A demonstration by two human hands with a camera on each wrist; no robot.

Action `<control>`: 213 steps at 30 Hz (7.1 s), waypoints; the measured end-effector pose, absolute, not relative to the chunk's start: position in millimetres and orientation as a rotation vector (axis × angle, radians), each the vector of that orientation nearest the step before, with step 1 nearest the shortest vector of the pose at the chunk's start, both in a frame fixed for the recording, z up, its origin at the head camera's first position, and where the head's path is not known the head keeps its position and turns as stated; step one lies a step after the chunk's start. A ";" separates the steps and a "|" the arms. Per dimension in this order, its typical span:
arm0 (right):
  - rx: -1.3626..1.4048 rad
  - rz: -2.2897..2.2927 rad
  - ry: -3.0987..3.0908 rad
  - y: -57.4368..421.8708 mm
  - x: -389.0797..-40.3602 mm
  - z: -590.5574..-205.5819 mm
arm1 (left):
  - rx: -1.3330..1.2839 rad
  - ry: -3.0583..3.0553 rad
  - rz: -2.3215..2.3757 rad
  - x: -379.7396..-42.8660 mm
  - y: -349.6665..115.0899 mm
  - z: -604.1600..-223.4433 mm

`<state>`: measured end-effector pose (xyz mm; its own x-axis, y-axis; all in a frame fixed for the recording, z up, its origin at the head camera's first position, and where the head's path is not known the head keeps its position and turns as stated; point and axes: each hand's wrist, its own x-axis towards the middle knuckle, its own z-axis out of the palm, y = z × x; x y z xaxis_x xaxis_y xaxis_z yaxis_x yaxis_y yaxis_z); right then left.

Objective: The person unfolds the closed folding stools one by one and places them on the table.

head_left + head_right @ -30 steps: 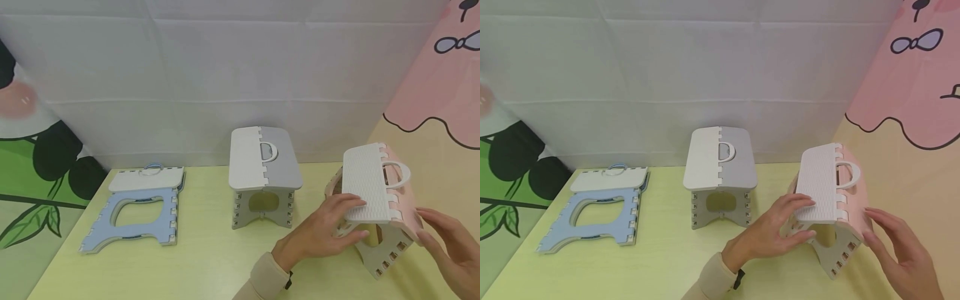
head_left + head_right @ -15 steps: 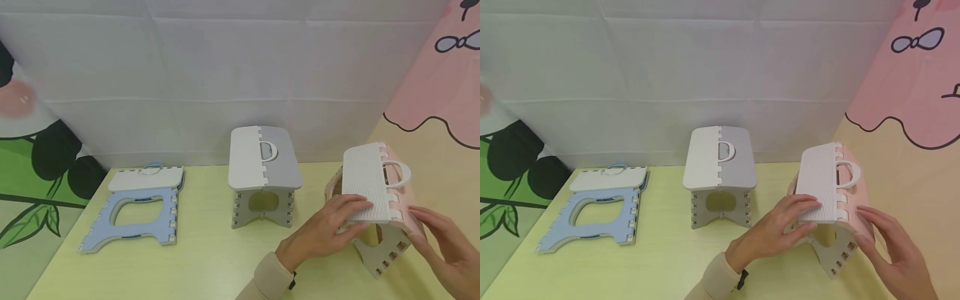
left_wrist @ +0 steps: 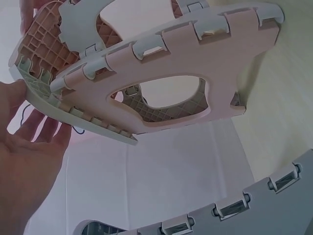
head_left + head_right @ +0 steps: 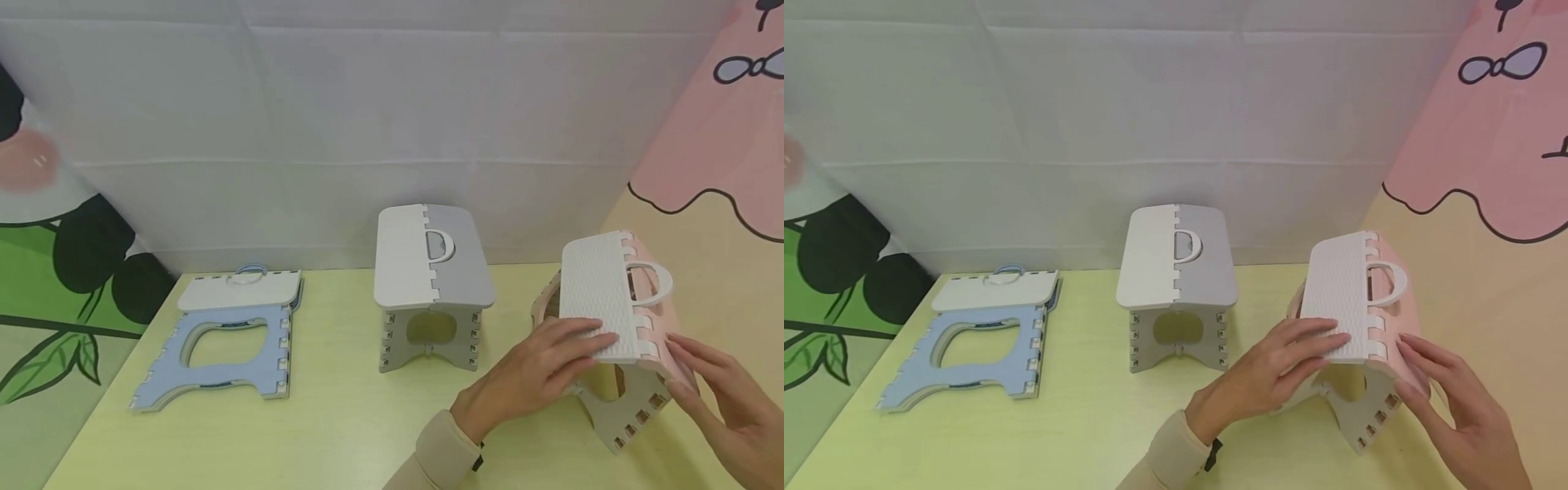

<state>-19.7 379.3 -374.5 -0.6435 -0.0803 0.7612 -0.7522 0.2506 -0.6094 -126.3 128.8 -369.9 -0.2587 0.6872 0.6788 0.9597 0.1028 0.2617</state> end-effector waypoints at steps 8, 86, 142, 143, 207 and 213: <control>0.585 1.099 -2.143 378.1 -11.9 -372.3 | -1.607 -2.073 -0.876 -124.8 127.5 -367.7; 0.667 0.817 -2.107 364.8 -15.6 -348.6 | -1.605 -2.138 -0.802 -123.7 123.7 -362.9; 0.677 0.706 -2.167 363.3 -21.5 -348.4 | -1.436 -2.198 -0.468 -126.0 130.7 -367.2; 0.679 0.704 -2.165 363.7 -22.3 -348.8 | -1.437 -2.202 -0.473 -126.6 130.7 -367.3; 0.725 0.589 -2.231 395.2 -69.3 -355.9 | -1.287 -2.243 -0.481 -154.3 147.3 -362.7; 0.719 0.588 -2.225 392.2 -72.8 -351.7 | -1.271 -2.269 -0.487 -156.3 149.3 -362.9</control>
